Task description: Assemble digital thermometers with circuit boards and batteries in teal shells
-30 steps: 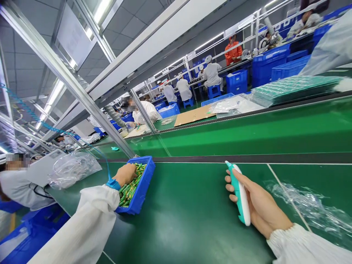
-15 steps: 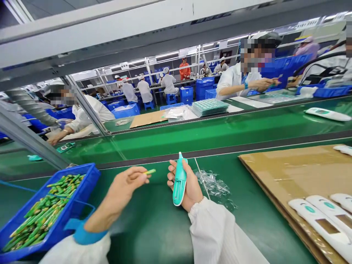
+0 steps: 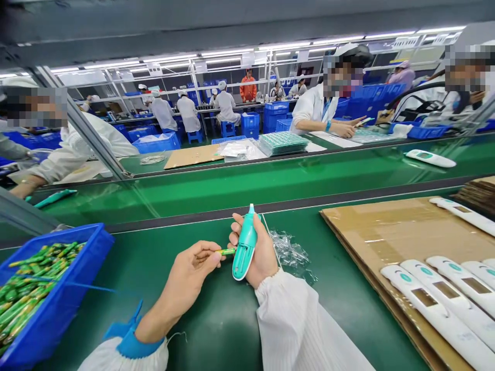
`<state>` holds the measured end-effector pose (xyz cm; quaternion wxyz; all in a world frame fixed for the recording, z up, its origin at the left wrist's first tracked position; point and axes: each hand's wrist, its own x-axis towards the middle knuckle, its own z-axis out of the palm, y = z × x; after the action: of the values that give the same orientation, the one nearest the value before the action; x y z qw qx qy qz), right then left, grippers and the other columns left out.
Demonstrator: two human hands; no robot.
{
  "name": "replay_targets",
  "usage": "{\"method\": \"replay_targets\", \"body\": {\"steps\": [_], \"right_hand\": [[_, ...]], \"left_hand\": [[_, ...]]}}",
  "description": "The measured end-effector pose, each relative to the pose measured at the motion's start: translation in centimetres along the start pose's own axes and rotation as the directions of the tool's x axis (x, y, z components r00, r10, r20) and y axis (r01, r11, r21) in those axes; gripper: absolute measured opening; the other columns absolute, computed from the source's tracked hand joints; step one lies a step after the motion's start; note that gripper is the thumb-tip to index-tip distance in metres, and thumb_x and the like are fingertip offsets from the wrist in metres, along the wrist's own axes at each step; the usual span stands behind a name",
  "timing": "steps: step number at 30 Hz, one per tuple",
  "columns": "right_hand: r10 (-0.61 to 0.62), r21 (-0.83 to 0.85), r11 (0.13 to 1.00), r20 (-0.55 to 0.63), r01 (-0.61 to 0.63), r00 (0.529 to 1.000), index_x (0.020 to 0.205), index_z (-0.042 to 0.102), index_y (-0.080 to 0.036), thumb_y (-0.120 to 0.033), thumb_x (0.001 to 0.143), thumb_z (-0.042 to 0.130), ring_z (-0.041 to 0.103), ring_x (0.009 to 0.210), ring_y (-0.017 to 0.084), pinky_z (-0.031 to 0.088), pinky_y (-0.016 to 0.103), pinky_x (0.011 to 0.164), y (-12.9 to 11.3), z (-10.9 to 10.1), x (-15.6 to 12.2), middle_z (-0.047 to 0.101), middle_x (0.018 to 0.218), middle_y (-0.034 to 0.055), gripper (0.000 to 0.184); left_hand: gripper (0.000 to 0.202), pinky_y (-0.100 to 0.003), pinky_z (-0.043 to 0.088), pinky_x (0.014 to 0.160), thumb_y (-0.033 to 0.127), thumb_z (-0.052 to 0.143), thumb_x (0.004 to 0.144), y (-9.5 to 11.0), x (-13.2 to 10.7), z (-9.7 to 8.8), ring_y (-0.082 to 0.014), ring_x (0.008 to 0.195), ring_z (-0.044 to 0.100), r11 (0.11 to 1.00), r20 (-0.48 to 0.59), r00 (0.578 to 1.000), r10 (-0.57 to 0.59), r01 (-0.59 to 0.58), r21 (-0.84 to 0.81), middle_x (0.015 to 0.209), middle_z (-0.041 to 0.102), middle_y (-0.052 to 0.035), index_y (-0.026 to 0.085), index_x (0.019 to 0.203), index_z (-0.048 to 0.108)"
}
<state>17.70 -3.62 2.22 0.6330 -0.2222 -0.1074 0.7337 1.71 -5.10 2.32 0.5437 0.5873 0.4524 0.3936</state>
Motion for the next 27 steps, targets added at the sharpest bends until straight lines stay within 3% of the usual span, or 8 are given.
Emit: {"method": "replay_targets", "body": {"steps": [7,22,25,27], "right_hand": [[-0.041,0.007,0.999,0.044,0.041,0.998,0.118,0.057,-0.016,-0.054,0.093,0.048,0.040,0.060,0.007,0.037,0.023,0.052,0.1,0.3,-0.2,0.047,0.080,-0.0014,0.046],[-0.016,0.167,0.986,0.104,-0.002,0.994,0.119,0.053,-0.015,-0.056,0.095,0.044,0.036,0.059,0.006,0.036,0.022,0.052,-0.4,0.1,-0.2,0.045,0.075,-0.0019,0.048],[-0.005,0.203,0.979,0.119,-0.020,0.993,0.119,0.053,-0.016,-0.056,0.095,0.043,0.037,0.059,0.007,0.036,0.021,0.053,-0.5,0.0,-0.3,0.046,0.075,-0.0017,0.047],[0.004,0.223,0.974,0.120,-0.030,0.993,0.118,0.052,-0.017,-0.055,0.096,0.042,0.037,0.059,0.007,0.036,0.022,0.054,-0.6,0.0,-0.3,0.046,0.075,-0.0017,0.045]], "left_hand": [[0.017,-0.026,0.046,0.075,0.036,0.061,0.091,0.5,-0.7,0.8,-0.0142,0.081,0.060,0.990,0.043,0.998,0.045,-0.051,0.130,0.089,0.070,-0.0012,0.021,0.092,0.068],[0.020,-0.027,0.047,0.078,0.040,0.063,0.090,0.2,-0.4,0.4,-0.0151,0.086,0.062,0.995,-0.054,0.998,0.042,-0.037,0.091,0.090,0.068,-0.0005,0.021,0.096,0.065],[0.019,-0.029,0.047,0.078,0.041,0.061,0.091,0.3,-0.2,-0.1,-0.0165,0.087,0.061,0.983,-0.107,0.990,0.087,-0.067,0.171,0.091,0.068,-0.0005,0.023,0.096,0.065],[0.017,-0.031,0.046,0.078,0.038,0.058,0.093,0.2,-0.1,-0.6,-0.0176,0.086,0.060,0.946,-0.169,0.974,0.151,-0.093,0.311,0.091,0.068,-0.0008,0.023,0.096,0.065]]}}
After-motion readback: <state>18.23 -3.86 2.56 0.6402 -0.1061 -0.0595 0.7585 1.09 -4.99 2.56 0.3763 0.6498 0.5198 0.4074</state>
